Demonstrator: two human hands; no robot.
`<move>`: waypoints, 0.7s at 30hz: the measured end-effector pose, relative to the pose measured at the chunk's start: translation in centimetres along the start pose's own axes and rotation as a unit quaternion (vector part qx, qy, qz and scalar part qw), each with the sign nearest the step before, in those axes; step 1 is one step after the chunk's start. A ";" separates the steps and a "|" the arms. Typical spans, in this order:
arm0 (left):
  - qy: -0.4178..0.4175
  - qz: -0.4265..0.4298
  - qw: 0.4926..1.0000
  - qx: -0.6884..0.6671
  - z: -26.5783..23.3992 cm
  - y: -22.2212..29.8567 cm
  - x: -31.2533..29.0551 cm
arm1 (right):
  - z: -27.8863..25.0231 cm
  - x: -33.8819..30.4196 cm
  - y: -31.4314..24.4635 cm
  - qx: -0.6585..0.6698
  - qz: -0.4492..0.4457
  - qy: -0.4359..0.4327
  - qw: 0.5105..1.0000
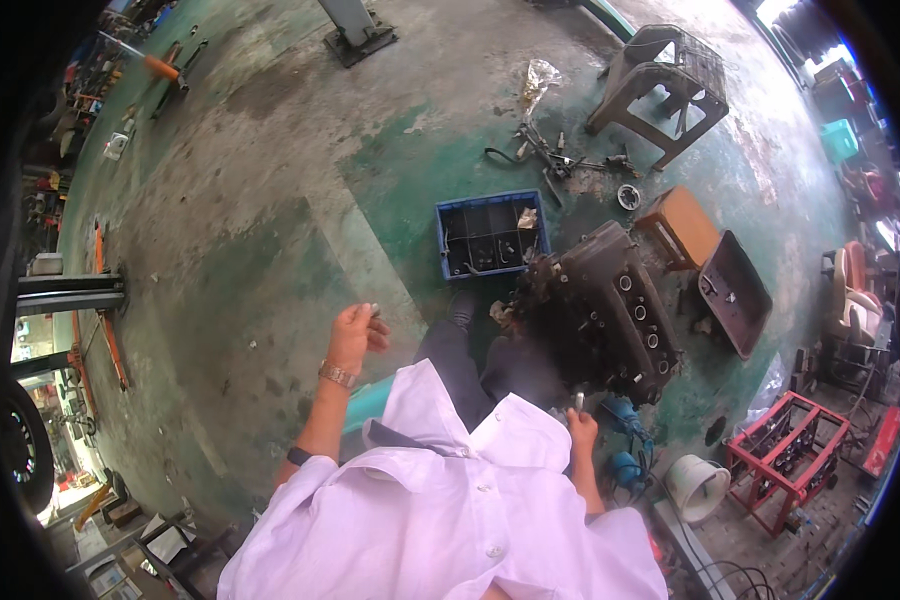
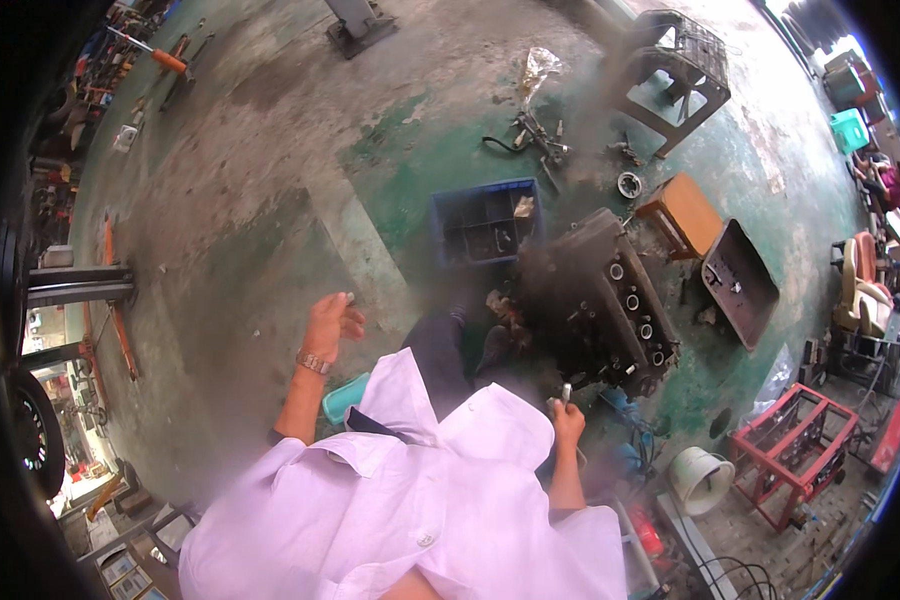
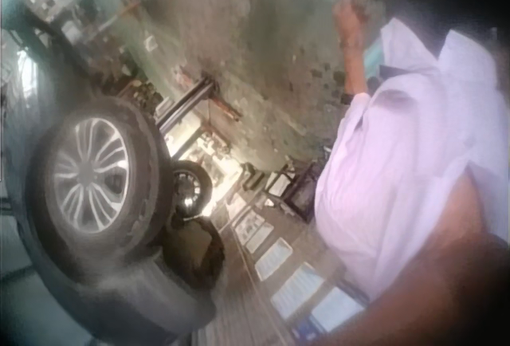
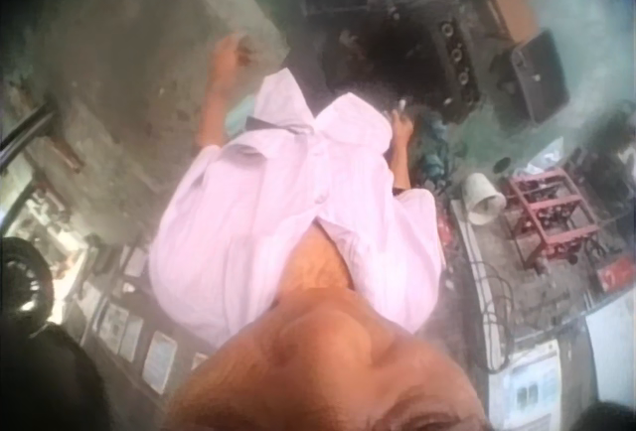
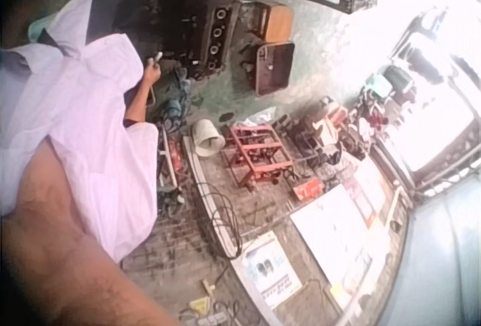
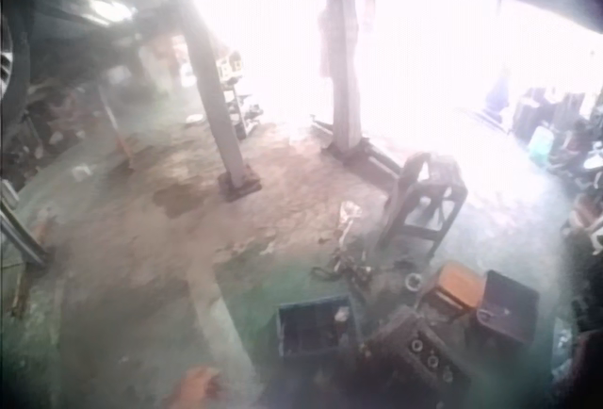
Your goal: The person sits on the floor and uses a socket wrench to loosen and remove bolts from a car engine block. They place the removed bolts into a blue parts bin and continue working on different sections of the engine.
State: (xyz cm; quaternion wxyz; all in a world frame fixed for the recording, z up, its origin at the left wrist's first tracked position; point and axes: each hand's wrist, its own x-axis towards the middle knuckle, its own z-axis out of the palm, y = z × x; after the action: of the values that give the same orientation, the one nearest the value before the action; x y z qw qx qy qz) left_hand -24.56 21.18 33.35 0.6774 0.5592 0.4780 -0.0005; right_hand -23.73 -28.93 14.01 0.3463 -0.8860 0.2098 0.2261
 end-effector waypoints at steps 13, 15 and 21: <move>0.137 0.184 0.963 -0.141 -16.7 9.3 6.9 | -0.8 -3.6 1.7 -0.061 0.071 -0.051 0.994; 0.171 0.205 0.947 -0.177 -23.2 13.7 9.7 | -0.4 -4.1 -1.5 -0.046 0.111 -0.038 0.992; 0.155 0.317 0.909 -0.223 -48.7 29.9 18.8 | -1.5 -12.0 -6.6 -0.217 0.098 -0.031 0.971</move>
State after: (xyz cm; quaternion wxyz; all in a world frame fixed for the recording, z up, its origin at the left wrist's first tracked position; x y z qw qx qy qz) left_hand -29.88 79.36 47.83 0.6662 0.5090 0.3621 0.4075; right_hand -29.55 -22.97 25.02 0.1278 -0.9075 0.2308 0.3269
